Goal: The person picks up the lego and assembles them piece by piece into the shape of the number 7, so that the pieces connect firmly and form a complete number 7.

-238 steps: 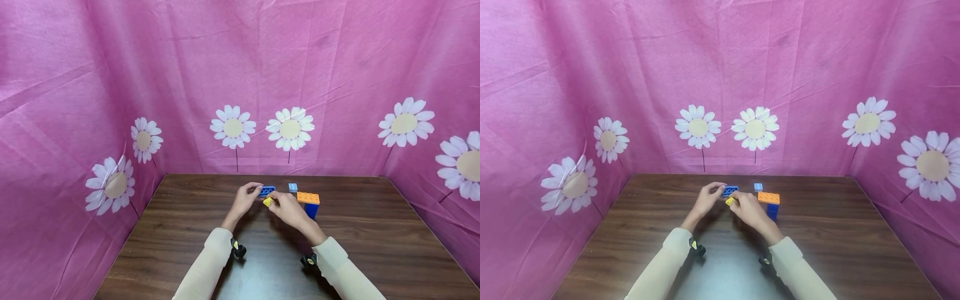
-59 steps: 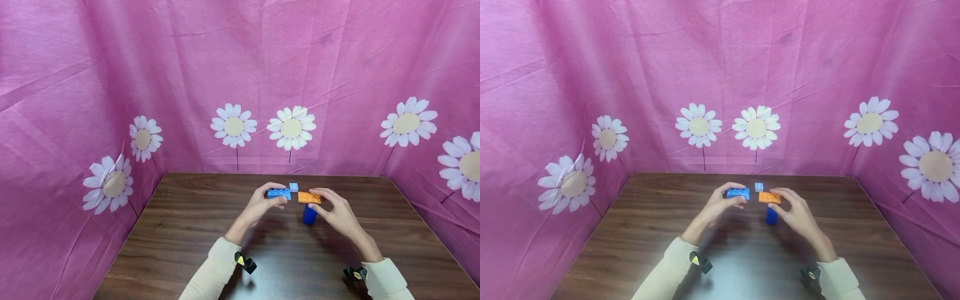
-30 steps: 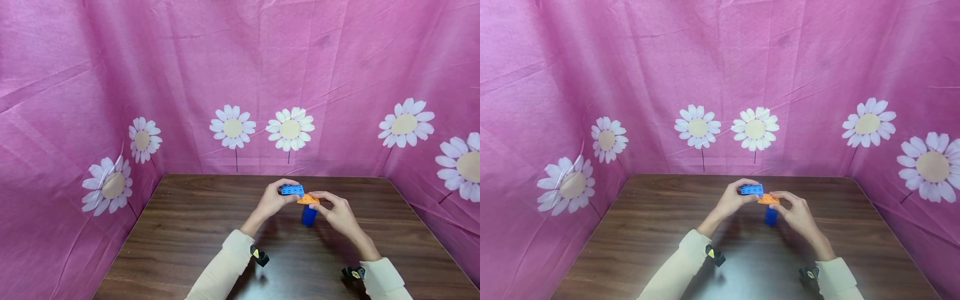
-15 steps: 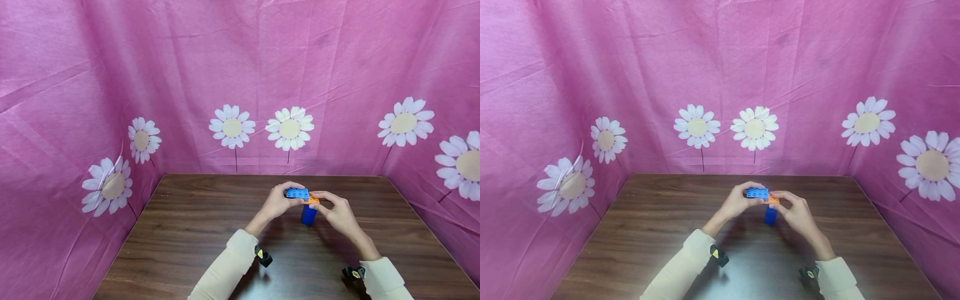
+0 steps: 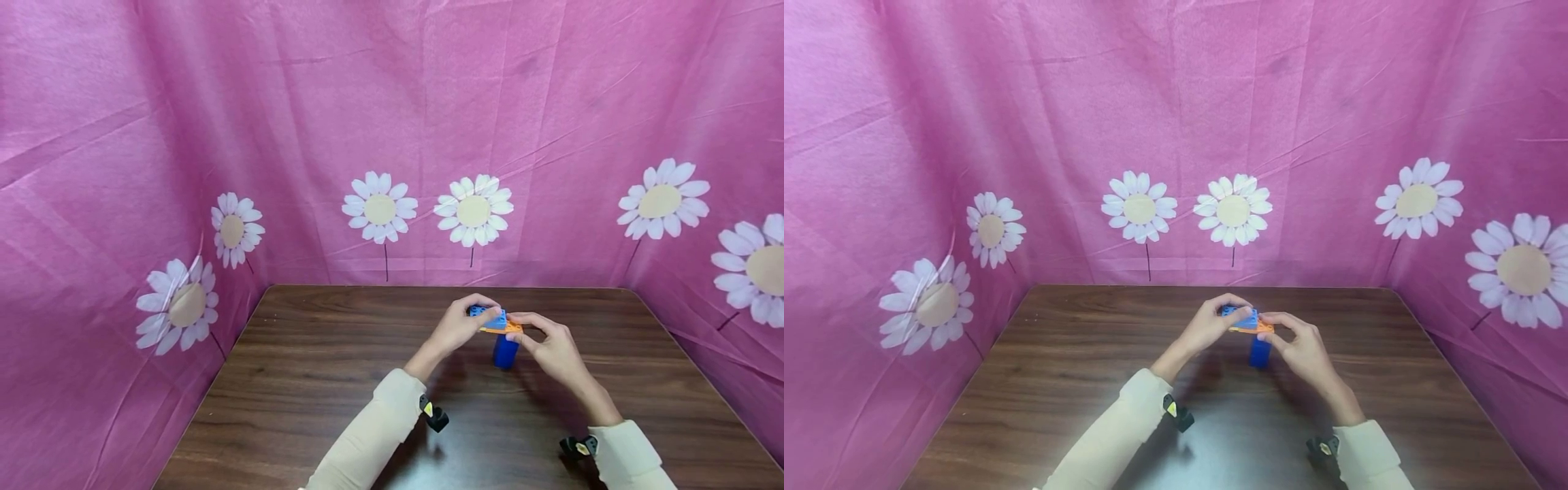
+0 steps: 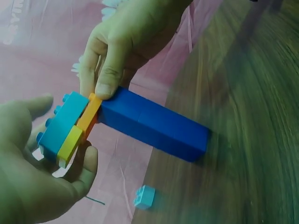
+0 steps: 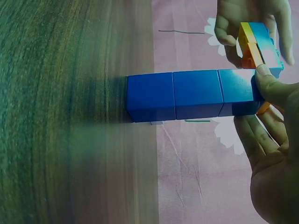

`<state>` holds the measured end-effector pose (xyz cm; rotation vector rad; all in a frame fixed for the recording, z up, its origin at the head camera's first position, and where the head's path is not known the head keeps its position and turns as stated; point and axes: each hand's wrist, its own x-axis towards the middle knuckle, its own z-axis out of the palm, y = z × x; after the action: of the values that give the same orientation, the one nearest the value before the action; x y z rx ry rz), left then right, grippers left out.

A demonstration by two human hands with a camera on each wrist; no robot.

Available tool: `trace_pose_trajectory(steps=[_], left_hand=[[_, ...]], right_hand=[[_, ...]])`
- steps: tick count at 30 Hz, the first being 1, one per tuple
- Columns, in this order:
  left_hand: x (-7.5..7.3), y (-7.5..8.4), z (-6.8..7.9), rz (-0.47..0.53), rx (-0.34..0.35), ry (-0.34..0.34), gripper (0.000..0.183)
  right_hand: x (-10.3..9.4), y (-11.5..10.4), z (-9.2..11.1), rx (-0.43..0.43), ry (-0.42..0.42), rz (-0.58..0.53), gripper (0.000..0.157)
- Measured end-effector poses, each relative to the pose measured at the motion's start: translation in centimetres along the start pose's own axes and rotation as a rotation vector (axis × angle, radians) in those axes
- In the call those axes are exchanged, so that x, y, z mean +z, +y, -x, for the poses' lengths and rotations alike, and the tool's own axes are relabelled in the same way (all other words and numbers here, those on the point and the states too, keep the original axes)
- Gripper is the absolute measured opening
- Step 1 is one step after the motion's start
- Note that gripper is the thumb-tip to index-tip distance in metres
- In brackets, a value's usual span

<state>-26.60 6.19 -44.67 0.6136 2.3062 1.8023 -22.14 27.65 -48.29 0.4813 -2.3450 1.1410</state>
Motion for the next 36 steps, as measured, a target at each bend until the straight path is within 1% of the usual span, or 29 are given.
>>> trace_pose_trajectory(steps=[3, 6, 8, 11, 12, 14, 16, 18, 19, 21, 23, 25, 29, 36], left_hand=[[0.4, 0.2, -0.3, 0.061, -0.060, 0.008, 0.020], [0.6, 0.4, -0.7, 0.150, -0.146, -0.003, 0.023], [0.7, 0.5, -0.9, 0.235, -0.209, -0.034, 0.031], [0.7, 0.7, -1.1, 0.390, -0.298, -0.105, 0.050], [0.6, 0.7, -1.2, 0.442, -0.324, -0.129, 0.054], [0.5, 0.7, -1.3, 0.523, -0.371, -0.159, 0.054], [0.4, 0.6, -1.4, 0.566, -0.410, -0.164, 0.045], [0.3, 0.6, -1.5, 0.586, -0.446, -0.158, 0.032], [0.3, 0.6, -1.6, 0.591, -0.463, -0.157, 0.029], [0.2, 0.6, -1.7, 0.596, -0.490, -0.161, 0.026], [0.0, 0.7, -1.8, 0.587, -0.505, -0.170, 0.027], [-0.1, 1.0, -1.9, 0.578, -0.505, -0.186, 0.027], [-0.3, 1.2, -1.9, 0.563, -0.485, -0.193, 0.026], [-0.1, 0.5, -2.0, 0.562, -0.492, -0.166, 0.028]], right_hand=[[0.0, 0.1, 0.0, 0.006, 0.003, 0.001, 0.032], [-0.1, 0.2, 0.1, 0.005, 0.005, -0.004, 0.033], [0.0, 0.2, 0.0, 0.003, 0.005, -0.006, 0.033], [0.0, 0.2, 0.0, -0.003, 0.005, -0.003, 0.032], [-0.1, 0.2, 0.0, -0.004, 0.005, -0.002, 0.032], [-0.1, 0.2, 0.0, -0.002, 0.005, 0.002, 0.031], [-0.1, 0.2, 0.0, 0.003, 0.001, 0.002, 0.031], [-0.1, 0.2, 0.0, 0.006, -0.003, 0.003, 0.030], [-0.1, 0.2, 0.0, 0.006, -0.004, 0.004, 0.030], [0.0, 0.2, 0.0, 0.001, -0.001, 0.003, 0.030], [0.0, 0.1, 0.0, -0.006, 0.005, 0.004, 0.030], [0.0, 0.0, -0.1, -0.008, 0.008, 0.005, 0.030], [0.1, 0.0, -0.1, -0.010, 0.006, -0.007, 0.029], [0.1, 0.4, 0.0, -0.003, 0.001, -0.011, 0.031]])
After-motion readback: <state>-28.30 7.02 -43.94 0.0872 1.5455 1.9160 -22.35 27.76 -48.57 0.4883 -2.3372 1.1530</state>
